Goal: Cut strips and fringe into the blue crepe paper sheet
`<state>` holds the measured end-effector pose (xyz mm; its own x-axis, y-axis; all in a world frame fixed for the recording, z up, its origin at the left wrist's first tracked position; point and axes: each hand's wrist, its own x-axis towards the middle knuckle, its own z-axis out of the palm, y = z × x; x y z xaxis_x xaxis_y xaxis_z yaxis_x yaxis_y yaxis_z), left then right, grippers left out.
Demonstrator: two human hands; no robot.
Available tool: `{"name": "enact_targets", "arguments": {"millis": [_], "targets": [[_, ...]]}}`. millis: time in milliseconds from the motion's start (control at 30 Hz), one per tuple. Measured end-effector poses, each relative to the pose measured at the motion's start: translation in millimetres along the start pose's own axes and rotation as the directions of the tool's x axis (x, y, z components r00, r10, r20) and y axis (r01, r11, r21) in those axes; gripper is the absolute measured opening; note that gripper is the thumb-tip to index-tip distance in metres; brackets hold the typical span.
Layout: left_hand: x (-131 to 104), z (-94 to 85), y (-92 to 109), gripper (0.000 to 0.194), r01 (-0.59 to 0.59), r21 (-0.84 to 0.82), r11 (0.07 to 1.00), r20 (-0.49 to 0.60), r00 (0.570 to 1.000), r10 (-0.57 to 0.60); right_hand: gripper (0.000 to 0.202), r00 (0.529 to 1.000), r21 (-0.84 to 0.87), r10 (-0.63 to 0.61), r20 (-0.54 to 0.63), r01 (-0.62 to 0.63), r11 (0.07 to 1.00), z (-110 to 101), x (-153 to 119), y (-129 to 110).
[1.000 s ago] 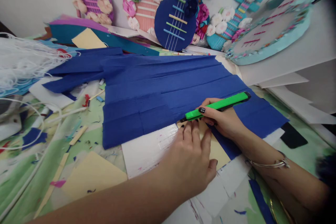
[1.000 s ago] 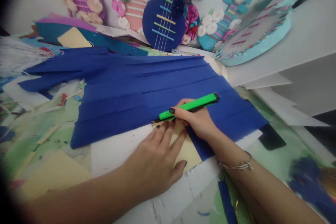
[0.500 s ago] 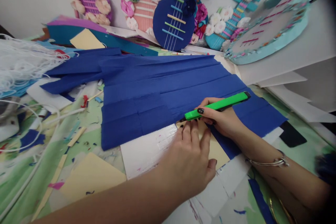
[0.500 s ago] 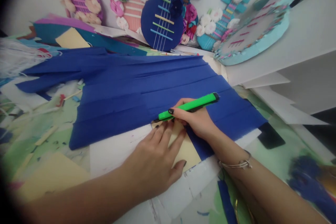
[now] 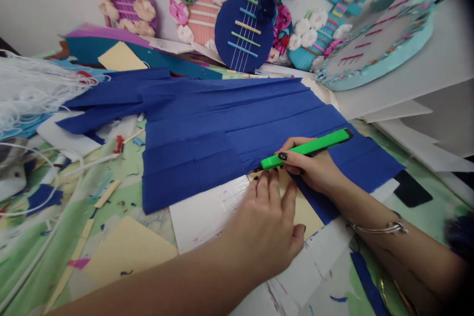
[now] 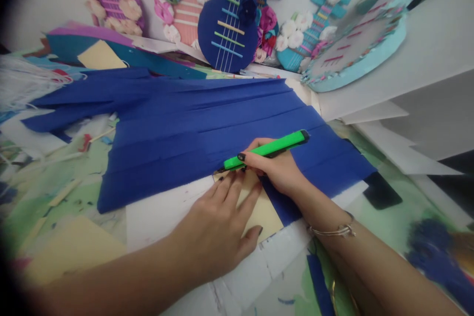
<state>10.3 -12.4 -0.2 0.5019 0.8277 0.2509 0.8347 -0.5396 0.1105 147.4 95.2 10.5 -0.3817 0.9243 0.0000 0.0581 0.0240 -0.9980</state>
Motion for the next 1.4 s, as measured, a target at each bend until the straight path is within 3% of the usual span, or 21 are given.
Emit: {"name": "enact_targets", "arguments": {"millis": [400, 767, 1133, 1400], "targets": [[1.4, 1.1, -1.5, 0.063, 0.002, 0.017, 1.0, -0.025, 1.0, -0.002, 0.02, 1.0, 0.082, 0.014, 0.007, -0.014, 0.997, 0.4, 0.9, -0.4], [1.5, -0.9, -1.2, 0.064, -0.001, 0.012, 1.0, -0.004, 1.0, 0.001, 0.024, 1.0, -0.088, 0.003, -0.009, -0.004, 0.996, -2.5, -1.3, 0.7], [0.7, 2.0, -0.8, 0.064, -0.007, 0.016, 1.0, -0.04, 0.999, 0.008, 0.02, 1.0, 0.065, 0.014, -0.01, -0.014, 0.998, 0.4, 1.2, -1.4], [2.0, 1.3, -1.8, 0.065, 0.0, 0.025, 1.0, -0.035, 0.999, 0.001, 0.02, 1.0, -0.012, -0.009, -0.003, 0.009, 1.0, -1.5, 0.1, -0.2]]}}
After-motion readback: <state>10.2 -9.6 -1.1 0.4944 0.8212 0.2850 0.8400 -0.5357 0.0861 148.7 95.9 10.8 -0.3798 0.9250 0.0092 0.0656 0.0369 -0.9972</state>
